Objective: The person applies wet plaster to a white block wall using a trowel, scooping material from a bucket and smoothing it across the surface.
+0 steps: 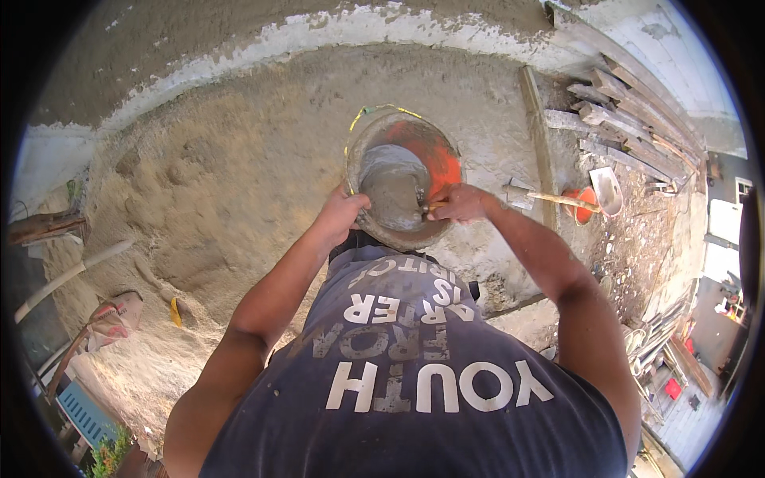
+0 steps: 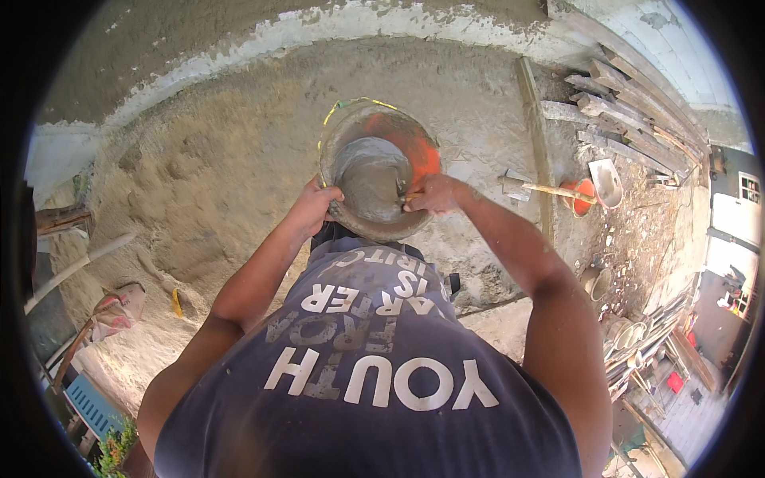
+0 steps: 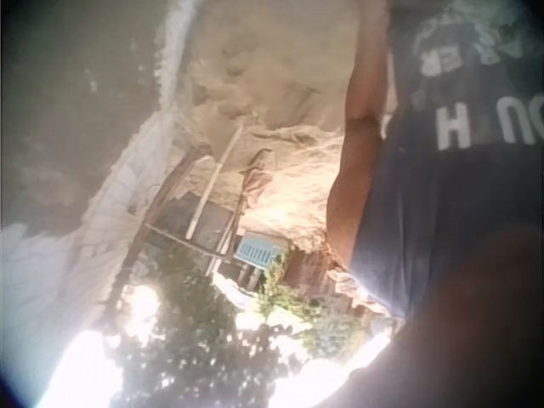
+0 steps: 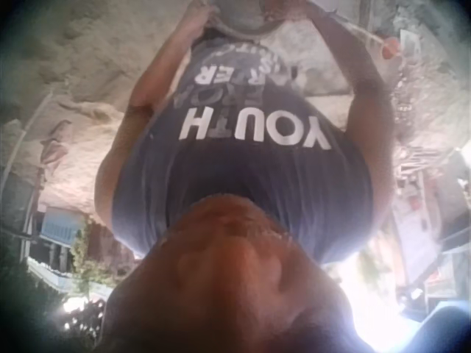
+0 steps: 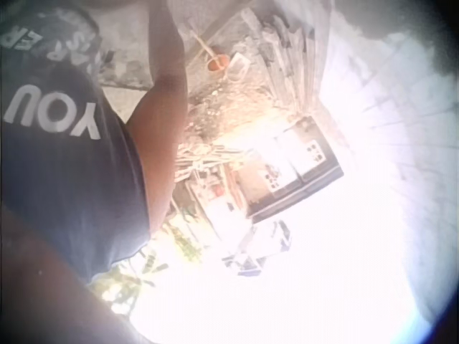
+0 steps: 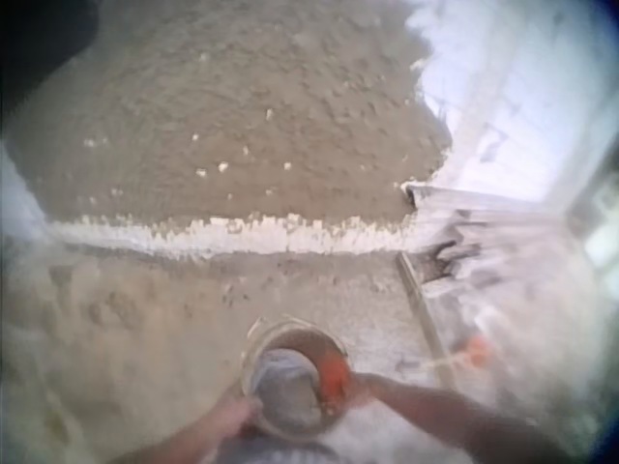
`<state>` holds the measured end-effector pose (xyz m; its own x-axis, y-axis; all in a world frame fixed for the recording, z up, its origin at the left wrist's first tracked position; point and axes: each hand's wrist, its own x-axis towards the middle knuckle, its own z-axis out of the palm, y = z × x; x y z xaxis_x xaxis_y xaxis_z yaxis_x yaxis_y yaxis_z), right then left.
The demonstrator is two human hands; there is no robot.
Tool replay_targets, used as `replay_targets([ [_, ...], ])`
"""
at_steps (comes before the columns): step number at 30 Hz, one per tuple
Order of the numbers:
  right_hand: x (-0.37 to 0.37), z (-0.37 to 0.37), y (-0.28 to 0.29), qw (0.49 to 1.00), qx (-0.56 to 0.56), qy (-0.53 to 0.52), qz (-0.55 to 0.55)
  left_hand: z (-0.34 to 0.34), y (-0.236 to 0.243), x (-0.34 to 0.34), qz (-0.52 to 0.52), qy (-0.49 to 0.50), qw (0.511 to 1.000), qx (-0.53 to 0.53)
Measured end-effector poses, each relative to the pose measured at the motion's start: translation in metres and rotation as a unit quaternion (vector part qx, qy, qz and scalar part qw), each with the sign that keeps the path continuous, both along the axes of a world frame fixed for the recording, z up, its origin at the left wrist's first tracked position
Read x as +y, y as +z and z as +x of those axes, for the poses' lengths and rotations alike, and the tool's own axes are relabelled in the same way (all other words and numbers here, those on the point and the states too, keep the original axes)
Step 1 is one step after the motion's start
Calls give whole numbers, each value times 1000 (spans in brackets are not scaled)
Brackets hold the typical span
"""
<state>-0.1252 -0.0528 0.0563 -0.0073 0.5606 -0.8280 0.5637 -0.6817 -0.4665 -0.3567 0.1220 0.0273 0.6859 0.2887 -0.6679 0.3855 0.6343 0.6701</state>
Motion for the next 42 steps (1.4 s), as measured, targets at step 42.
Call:
replay_targets([
  [42,38,27,51,804,-495,295,145,39,6,8,42,-25,998,31],
])
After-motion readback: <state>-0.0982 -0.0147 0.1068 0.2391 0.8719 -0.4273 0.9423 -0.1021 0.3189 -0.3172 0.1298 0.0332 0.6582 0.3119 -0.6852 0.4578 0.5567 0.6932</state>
